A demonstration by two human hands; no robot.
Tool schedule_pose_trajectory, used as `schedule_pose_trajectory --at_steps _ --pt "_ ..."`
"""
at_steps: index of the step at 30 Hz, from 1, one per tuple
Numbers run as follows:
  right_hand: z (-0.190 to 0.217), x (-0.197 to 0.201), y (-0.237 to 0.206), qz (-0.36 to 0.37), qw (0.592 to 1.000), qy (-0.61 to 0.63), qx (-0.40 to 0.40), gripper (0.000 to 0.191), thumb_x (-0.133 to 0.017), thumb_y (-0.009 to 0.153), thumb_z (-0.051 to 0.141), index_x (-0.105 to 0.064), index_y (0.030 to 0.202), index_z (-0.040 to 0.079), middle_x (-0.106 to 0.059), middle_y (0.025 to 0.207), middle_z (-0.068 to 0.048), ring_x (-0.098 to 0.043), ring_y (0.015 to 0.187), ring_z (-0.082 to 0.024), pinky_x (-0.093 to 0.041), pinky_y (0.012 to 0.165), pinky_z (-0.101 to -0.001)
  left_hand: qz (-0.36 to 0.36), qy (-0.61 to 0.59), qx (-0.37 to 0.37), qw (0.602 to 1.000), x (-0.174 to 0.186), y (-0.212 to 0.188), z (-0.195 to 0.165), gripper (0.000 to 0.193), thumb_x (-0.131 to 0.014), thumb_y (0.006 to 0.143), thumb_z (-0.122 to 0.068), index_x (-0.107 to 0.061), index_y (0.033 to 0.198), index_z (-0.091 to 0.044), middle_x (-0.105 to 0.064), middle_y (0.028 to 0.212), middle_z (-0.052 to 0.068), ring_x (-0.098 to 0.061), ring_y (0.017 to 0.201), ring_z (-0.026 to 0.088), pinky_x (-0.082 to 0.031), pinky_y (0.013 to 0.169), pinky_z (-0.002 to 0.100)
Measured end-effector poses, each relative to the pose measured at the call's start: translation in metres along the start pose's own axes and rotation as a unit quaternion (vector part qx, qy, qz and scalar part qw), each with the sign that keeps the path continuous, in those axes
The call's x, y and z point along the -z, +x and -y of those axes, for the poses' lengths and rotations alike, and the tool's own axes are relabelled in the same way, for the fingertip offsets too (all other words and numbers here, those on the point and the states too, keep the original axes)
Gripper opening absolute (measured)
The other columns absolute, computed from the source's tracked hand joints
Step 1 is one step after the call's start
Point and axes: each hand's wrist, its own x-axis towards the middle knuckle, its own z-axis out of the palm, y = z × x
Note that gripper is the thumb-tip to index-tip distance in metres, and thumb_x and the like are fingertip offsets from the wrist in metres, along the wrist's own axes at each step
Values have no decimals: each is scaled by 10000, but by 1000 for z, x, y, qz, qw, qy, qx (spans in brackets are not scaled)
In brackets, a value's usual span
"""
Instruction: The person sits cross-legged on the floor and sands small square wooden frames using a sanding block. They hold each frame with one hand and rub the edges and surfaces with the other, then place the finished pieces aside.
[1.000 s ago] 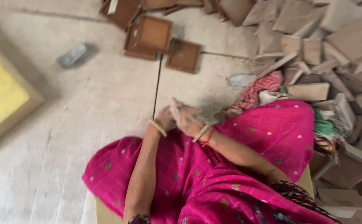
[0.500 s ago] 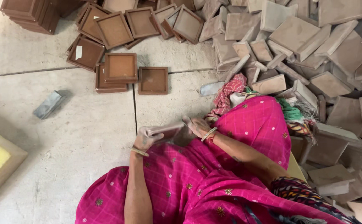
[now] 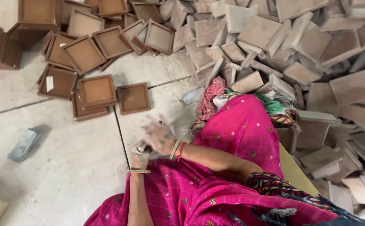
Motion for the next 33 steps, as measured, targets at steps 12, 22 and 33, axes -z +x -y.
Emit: schedule_pose_trajectory --at_steps 12,22,33 --pt "-47 16 15 -15 999 -18 32 471 -490 993 366 -620 1387 144 -558 1514 -68 -453 1447 -271 -233 1207 -573 7 -17 29 999 -12 8 -6 154 -660 862 52 -717 998 10 -699 847 49 -631 747 120 -549 665 310" --pt "-53 14 21 -58 989 -42 128 433 -553 924 234 -617 1332 106 -639 1346 -121 -574 1291 -333 -368 1127 -579 -66 70 -16 995 -26 8 1 272 -724 893 -65 -730 1160 -10 -758 994 77 -718 857 173 -573 768 317" --pt "-94 53 15 -13 851 508 -130 564 -372 1108 522 -665 928 74 -700 877 -47 -657 827 -140 -536 783 -313 139 -205 124 961 -22 3 -11 624 -832 818 -215 -569 1362 -58 -732 1108 53 -733 957 151 -595 817 342"
